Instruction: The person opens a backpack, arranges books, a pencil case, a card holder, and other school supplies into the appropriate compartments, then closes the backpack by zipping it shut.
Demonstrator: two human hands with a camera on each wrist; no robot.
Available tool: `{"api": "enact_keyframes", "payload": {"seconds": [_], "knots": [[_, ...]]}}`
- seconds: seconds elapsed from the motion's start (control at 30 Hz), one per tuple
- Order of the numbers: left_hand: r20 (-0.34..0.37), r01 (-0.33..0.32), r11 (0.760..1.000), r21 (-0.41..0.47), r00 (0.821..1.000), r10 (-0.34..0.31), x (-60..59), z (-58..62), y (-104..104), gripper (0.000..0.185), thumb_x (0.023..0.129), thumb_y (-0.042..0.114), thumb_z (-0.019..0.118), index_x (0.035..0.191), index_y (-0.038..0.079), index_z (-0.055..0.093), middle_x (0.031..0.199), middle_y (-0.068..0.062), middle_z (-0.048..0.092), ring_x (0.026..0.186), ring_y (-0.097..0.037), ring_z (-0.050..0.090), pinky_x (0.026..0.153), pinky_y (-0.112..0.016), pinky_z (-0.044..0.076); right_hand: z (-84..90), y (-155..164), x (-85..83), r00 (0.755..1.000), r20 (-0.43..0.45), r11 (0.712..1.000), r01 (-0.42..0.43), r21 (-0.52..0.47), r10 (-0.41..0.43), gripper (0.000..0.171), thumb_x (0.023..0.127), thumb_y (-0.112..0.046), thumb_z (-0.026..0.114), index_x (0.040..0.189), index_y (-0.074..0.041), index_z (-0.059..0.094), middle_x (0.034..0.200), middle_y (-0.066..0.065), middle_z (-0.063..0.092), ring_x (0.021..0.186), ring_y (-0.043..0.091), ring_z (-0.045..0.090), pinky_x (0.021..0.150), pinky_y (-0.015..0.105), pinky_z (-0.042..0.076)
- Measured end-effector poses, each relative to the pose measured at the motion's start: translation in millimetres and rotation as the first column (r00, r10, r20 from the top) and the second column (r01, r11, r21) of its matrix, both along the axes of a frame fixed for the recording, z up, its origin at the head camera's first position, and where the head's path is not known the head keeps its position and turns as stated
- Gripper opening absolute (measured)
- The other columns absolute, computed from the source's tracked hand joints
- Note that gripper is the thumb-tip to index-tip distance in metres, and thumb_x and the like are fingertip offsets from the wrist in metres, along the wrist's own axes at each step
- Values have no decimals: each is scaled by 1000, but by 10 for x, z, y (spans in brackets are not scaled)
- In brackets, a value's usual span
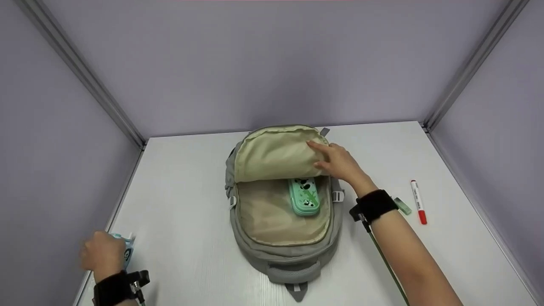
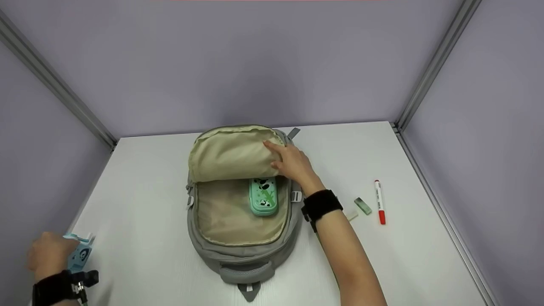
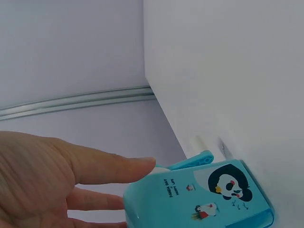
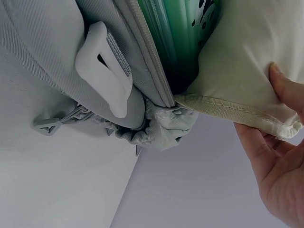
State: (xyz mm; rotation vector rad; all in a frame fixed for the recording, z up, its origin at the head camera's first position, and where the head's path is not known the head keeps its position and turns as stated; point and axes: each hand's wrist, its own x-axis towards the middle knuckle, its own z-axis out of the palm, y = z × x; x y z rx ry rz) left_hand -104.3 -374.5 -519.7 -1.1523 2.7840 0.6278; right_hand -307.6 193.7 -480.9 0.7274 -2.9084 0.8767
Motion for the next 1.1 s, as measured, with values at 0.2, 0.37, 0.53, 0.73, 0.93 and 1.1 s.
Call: {"api": "enact_keyframes", "payload": {"seconds": [0.2,0.37,0.53,0.73,0.93,1.1], "knots": [[-47,-26,1000,-8,999,26,114,-53,-13,28,85,5,52,104,-15,53,83,-32,56,75,-47,56,58,-53,45,9,-8,2,1000,11,1000,4,-8,-4,64,90,-22,73,148,-28,47,104,20,58,87,29,51,79,47,43],[-70,-43,998,-46,997,40,131,-83,0,25,83,2,57,100,-16,52,79,-31,56,70,-44,56,53,-49,44,1,-2,3,1000,7,1000,-2,-8,2,64,90,-22,74,148,-27,47,107,21,58,88,30,51,80,48,43],[-96,-49,998,-43,994,44,95,-80,69,22,82,0,57,95,-17,52,79,-32,57,74,-48,57,58,-53,45,-17,2,9,1000,23,1000,-6,-2,6,65,90,-23,73,148,-29,45,109,21,58,88,30,50,81,47,43],[-258,19,994,-103,965,-46,-21,-38,282,34,86,4,63,110,-18,55,92,-38,61,78,-55,60,59,-60,46,-17,8,6,1000,23,1000,-3,4,3,65,90,-23,73,148,-29,45,111,22,58,91,31,52,83,48,43],[-417,141,974,-177,886,-204,-157,155,730,51,83,9,78,123,-15,56,109,-37,61,90,-56,61,68,-65,48,-11,19,10,1000,14,1000,3,4,-3,64,90,-23,73,148,-28,46,108,22,59,89,30,52,81,48,44],[-560,257,933,-252,747,-357,-248,341,1162,50,78,9,83,119,-11,62,111,-32,64,95,-52,63,73,-64,50,6,30,17,1000,22,1000,13,1,-13,64,90,-23,73,148,-29,46,110,22,59,92,31,53,83,49,44]]}}
